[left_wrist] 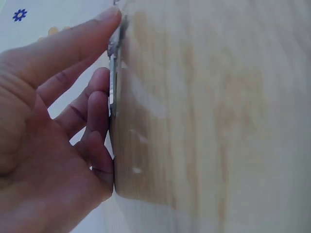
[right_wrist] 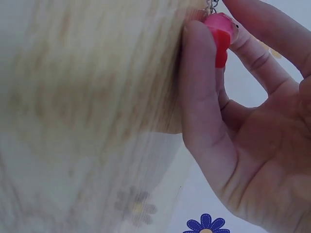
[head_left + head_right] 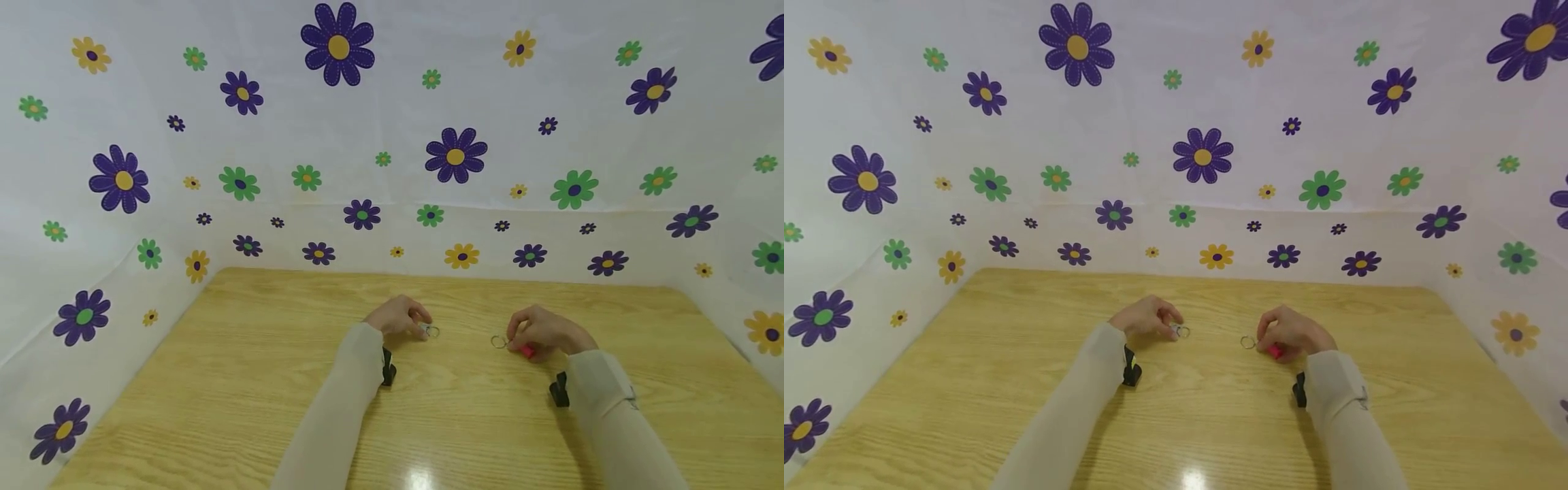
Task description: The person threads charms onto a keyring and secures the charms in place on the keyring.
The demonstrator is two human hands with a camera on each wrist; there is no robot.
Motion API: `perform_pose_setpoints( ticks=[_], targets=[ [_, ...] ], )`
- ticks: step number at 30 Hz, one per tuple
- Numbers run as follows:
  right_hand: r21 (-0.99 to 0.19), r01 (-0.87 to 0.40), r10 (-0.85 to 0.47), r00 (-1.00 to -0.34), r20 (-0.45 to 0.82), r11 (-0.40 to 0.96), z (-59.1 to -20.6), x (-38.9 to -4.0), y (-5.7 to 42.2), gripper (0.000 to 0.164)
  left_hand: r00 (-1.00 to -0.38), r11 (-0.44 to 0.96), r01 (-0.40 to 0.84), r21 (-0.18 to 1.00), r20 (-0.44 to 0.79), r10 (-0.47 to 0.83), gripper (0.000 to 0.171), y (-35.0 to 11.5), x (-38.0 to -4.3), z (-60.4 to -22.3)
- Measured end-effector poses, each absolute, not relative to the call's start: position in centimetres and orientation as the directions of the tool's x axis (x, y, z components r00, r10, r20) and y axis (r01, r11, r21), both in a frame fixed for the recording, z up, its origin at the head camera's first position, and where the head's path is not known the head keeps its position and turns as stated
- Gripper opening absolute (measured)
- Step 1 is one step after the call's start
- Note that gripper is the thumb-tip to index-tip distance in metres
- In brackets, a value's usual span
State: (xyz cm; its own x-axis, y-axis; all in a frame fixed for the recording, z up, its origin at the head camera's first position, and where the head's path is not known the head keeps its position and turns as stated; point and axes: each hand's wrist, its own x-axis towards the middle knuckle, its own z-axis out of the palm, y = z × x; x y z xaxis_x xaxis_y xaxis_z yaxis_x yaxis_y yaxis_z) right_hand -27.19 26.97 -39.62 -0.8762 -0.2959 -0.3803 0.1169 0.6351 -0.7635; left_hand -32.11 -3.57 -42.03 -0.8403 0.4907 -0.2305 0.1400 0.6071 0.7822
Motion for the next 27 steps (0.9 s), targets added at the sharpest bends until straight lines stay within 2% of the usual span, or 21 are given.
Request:
perform_pose_setpoints(
  ticks=[17, 27],
  targets=[
    [-0.755, 0.117, -0.266, -0.892, -0.366, 0.645, -39.95, -26.87, 26.89, 0.008, -0.853, 0.590, 0.086, 0.803, -0.247, 0.460, 0.018, -2.86, -31.37, -41.86],
    [-0.759, 0.073, -0.287, -0.899, -0.331, 0.647, -39.73, -26.79, 26.62, 0.009, -0.851, 0.598, 0.128, 0.791, -0.221, 0.476, 0.016, -2.98, -31.60, -42.15]
  ],
)
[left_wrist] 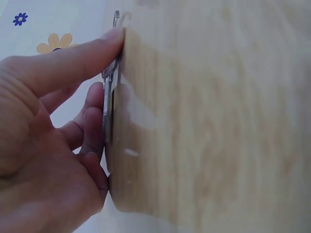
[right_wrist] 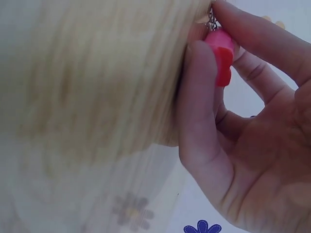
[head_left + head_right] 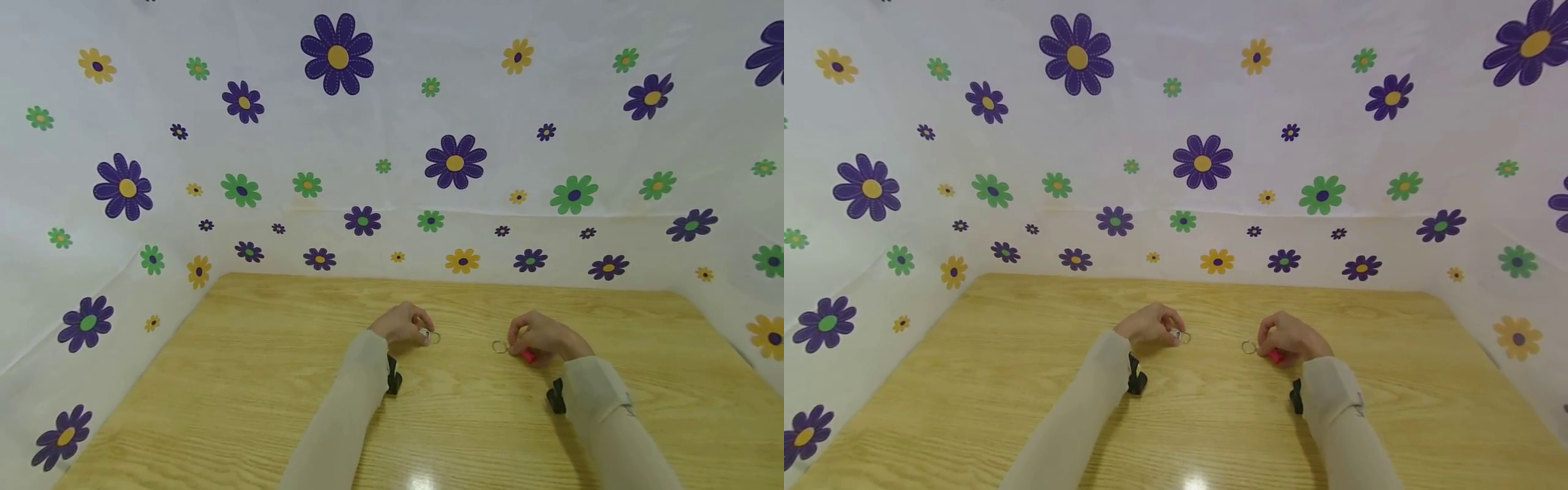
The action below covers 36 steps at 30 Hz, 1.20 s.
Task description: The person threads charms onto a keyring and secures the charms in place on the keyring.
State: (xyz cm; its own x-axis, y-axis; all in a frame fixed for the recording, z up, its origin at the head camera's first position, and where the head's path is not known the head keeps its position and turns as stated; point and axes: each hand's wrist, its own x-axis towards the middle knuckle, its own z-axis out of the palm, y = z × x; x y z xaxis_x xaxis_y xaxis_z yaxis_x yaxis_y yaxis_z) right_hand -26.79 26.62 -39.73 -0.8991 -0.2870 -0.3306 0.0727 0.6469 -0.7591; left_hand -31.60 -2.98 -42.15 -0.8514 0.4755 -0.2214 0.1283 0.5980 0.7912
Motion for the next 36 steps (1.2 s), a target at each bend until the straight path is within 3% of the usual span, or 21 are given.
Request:
perform_pose_setpoints(
  ticks=[18, 27, 36],
  targets=[
    [-0.691, 0.075, -0.247, -0.902, -0.355, 0.719, -39.6, -26.8, 26.1, 0.013, -0.882, 0.550, 0.150, 0.821, -0.141, 0.450, 0.014, -3.3, -31.4, -42.6],
    [-0.697, 0.014, -0.272, -0.915, -0.299, 0.717, -39.5, -27.1, 26.8, 0.006, -0.874, 0.591, 0.223, 0.775, -0.109, 0.473, 0.007, -3.1, -31.6, -42.5],
    [-0.746, 0.095, -0.277, -0.891, -0.359, 0.659, -39.0, -27.4, 27.6, 0.010, -0.874, 0.610, 0.232, 0.757, -0.114, 0.473, 0.005, -3.5, -31.7, -41.6]
  ],
)
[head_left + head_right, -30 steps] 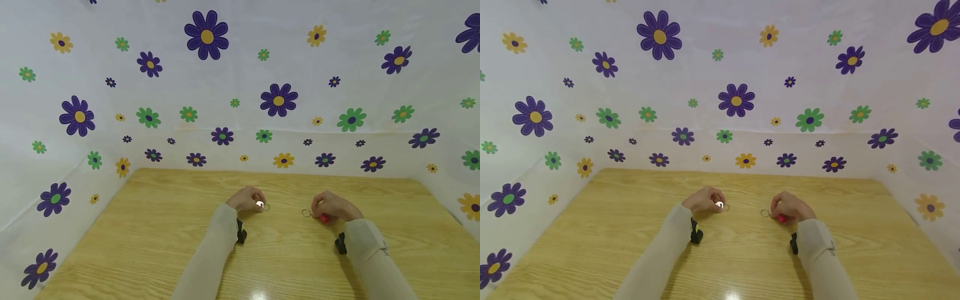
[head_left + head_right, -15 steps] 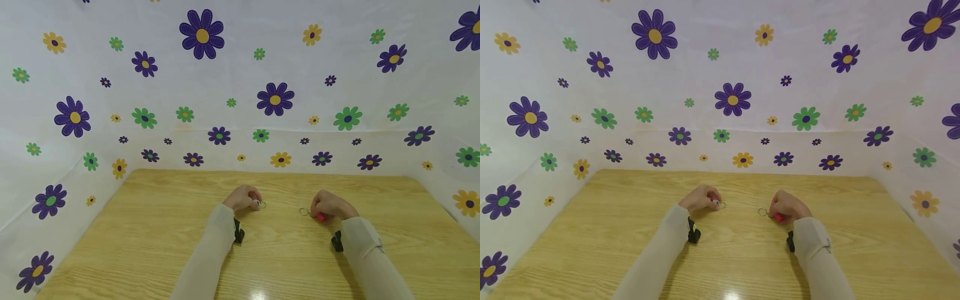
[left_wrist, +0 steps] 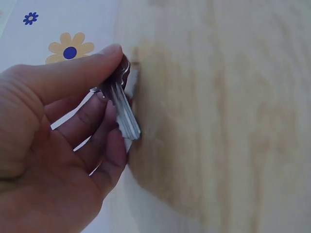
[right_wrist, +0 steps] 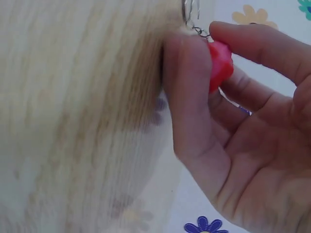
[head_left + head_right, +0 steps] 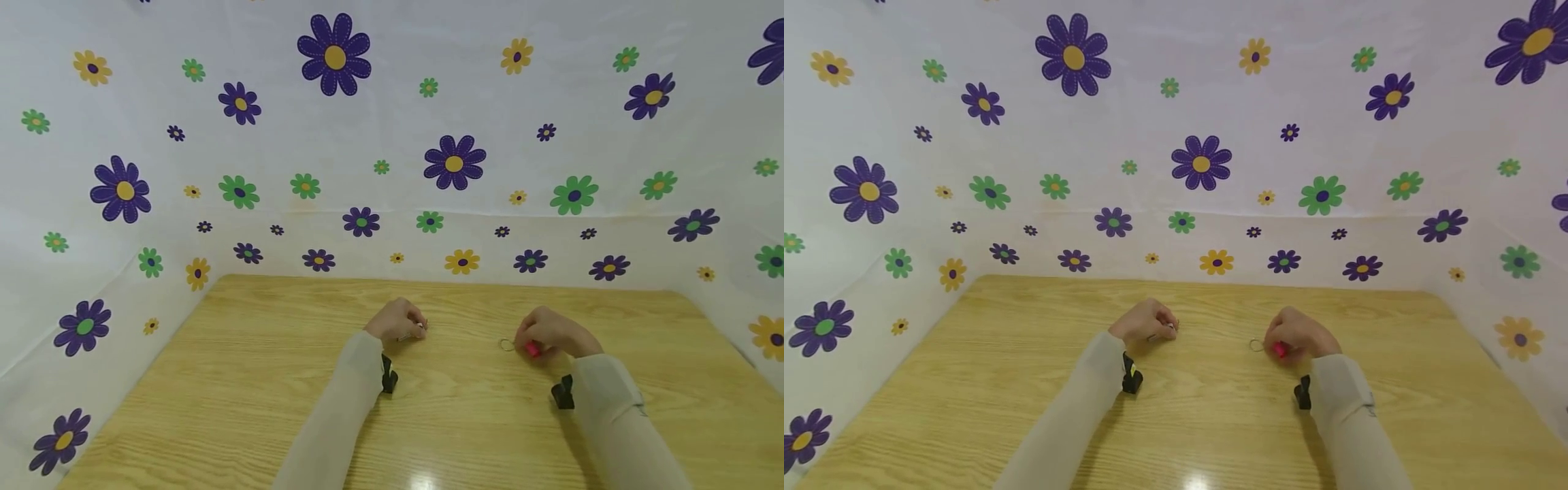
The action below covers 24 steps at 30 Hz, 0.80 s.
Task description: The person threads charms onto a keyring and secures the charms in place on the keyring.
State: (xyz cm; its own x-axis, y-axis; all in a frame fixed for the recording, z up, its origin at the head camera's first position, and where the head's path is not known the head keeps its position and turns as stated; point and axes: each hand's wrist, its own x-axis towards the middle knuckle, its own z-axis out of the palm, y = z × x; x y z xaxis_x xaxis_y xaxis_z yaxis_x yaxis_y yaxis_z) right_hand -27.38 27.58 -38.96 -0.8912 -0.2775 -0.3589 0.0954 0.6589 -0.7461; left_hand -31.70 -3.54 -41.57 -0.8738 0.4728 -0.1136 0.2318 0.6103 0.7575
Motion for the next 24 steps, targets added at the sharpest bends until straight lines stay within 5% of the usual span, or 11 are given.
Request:
perform_pose_setpoints(
  ticks=[9, 24],
  targets=[
    [-0.819, 0.189, -0.345, -0.839, -0.421, 0.542, -39.40, -27.93, 27.81, 0.018, -0.850, 0.494, 0.135, 0.859, -0.156, 0.503, 0.016, -4.07, -31.97, -41.18],
    [-0.890, 0.207, -0.387, -0.843, -0.373, 0.407, -39.77, -27.54, 28.25, 0.026, -0.820, 0.288, -0.046, 0.956, -0.201, 0.536, 0.021, -3.51, -31.06, -41.56]
  ],
)
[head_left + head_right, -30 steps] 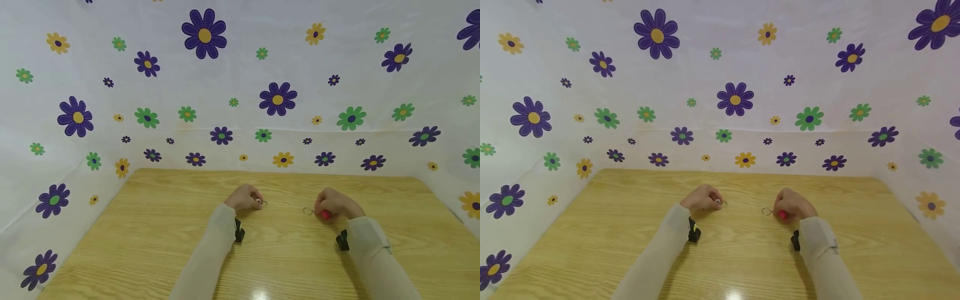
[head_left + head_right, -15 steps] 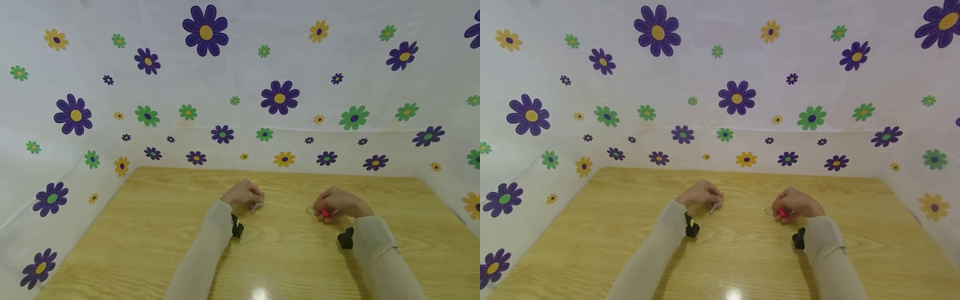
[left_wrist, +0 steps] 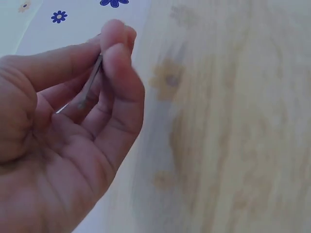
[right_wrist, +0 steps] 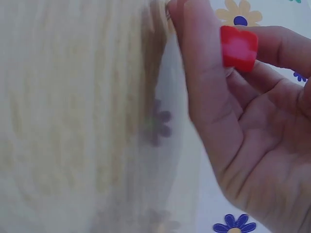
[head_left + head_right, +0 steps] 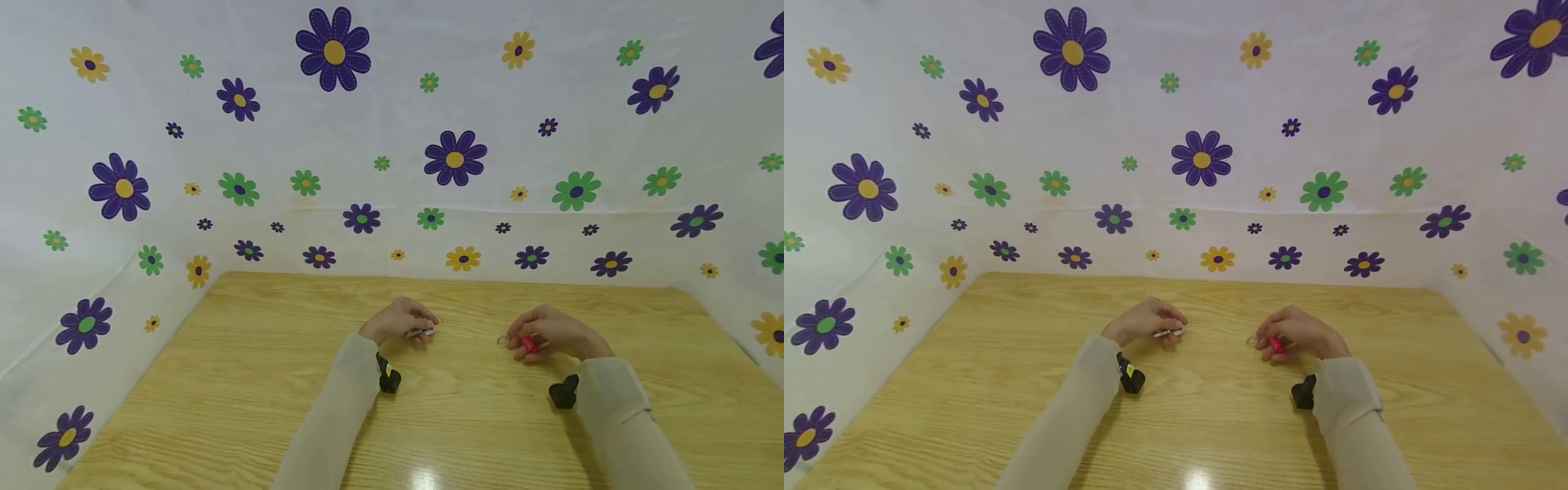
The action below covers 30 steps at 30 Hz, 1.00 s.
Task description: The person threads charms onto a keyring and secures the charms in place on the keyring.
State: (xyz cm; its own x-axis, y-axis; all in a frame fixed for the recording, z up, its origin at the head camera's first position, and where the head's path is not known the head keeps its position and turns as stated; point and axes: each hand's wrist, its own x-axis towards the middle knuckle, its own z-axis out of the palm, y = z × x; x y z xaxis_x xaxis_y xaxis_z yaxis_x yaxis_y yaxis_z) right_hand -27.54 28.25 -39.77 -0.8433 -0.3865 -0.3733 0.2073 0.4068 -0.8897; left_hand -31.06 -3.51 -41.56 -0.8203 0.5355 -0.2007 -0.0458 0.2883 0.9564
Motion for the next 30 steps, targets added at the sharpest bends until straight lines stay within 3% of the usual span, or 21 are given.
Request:
perform_pose_setpoints(
  ticks=[14, 30],
  targets=[
    [-0.919, 0.201, -0.395, -0.856, -0.333, 0.339, -40.6, -27.3, 28.2, 0.012, -0.817, 0.302, 0.036, 0.952, -0.146, 0.558, 0.020, -3.6, -30.2, -41.7],
    [-0.899, 0.178, -0.322, -0.891, -0.319, 0.400, -40.2, -26.9, 27.7, 0.015, -0.820, 0.303, 0.070, 0.950, -0.118, 0.560, 0.017, -3.4, -29.6, -42.2]
  ],
)
